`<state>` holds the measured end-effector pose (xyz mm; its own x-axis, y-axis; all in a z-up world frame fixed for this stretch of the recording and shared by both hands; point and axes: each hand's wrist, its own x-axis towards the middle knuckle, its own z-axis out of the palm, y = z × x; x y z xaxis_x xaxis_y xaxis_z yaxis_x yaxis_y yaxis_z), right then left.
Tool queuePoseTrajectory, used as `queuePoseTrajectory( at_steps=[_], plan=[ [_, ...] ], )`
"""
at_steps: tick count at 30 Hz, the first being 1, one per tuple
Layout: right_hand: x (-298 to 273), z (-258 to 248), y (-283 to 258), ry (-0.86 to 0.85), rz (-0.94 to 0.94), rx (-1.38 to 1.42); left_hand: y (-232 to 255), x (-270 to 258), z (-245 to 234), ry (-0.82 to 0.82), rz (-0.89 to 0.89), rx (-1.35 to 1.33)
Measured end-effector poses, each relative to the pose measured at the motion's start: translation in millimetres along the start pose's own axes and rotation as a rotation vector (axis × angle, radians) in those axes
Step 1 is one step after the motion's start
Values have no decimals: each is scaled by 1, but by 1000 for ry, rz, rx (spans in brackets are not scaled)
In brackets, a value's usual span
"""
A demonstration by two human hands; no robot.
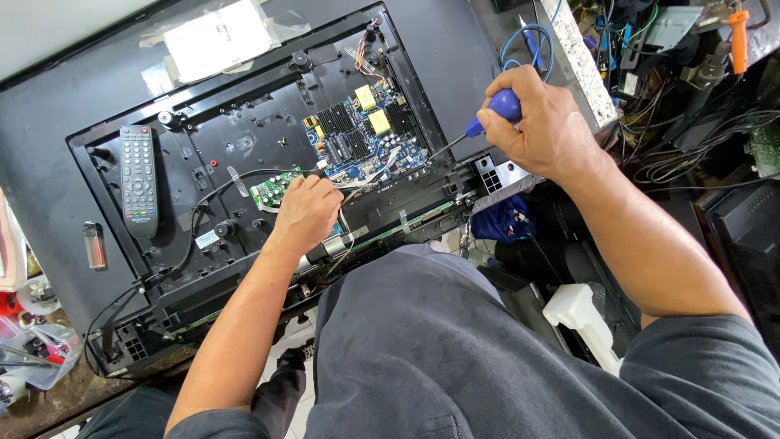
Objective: The person unscrews and removes a circuit board from the back of a television, cleans the board with a brush, and then places it back into the television.
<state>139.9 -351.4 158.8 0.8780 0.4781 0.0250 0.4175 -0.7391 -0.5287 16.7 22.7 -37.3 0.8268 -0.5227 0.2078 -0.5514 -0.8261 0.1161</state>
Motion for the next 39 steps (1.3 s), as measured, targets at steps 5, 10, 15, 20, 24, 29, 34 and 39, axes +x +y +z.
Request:
queuePoseTrajectory(
  at_steps=[5,10,15,20,24,29,34,39],
  plan=[
    [1,4,5,0,-14,-4,-2,1,0,-21,-16,-27],
    [4,6,4,-5,37,3,-2,0,-6,1,-78,-119],
    [5,3,-1,-24,11,14,-12,3,-20,129,-273,-314],
    [-2,11,-16,-22,-200,-474,-32,0,-27,179,-348,-309],
    [16,-1,-54,-222,64,-651,-24,-1,-30,121,-363,-318],
    [29,-15,-57,-522,-396,-405,-5,-14,17,-34,-203,-155],
    [36,-15,-59,-456,-148,-690,6,-6,6,-8,-113,-31],
    [49,-29,-73,-553,-194,-625,4,0,10,76,-73,17]
  ],
)
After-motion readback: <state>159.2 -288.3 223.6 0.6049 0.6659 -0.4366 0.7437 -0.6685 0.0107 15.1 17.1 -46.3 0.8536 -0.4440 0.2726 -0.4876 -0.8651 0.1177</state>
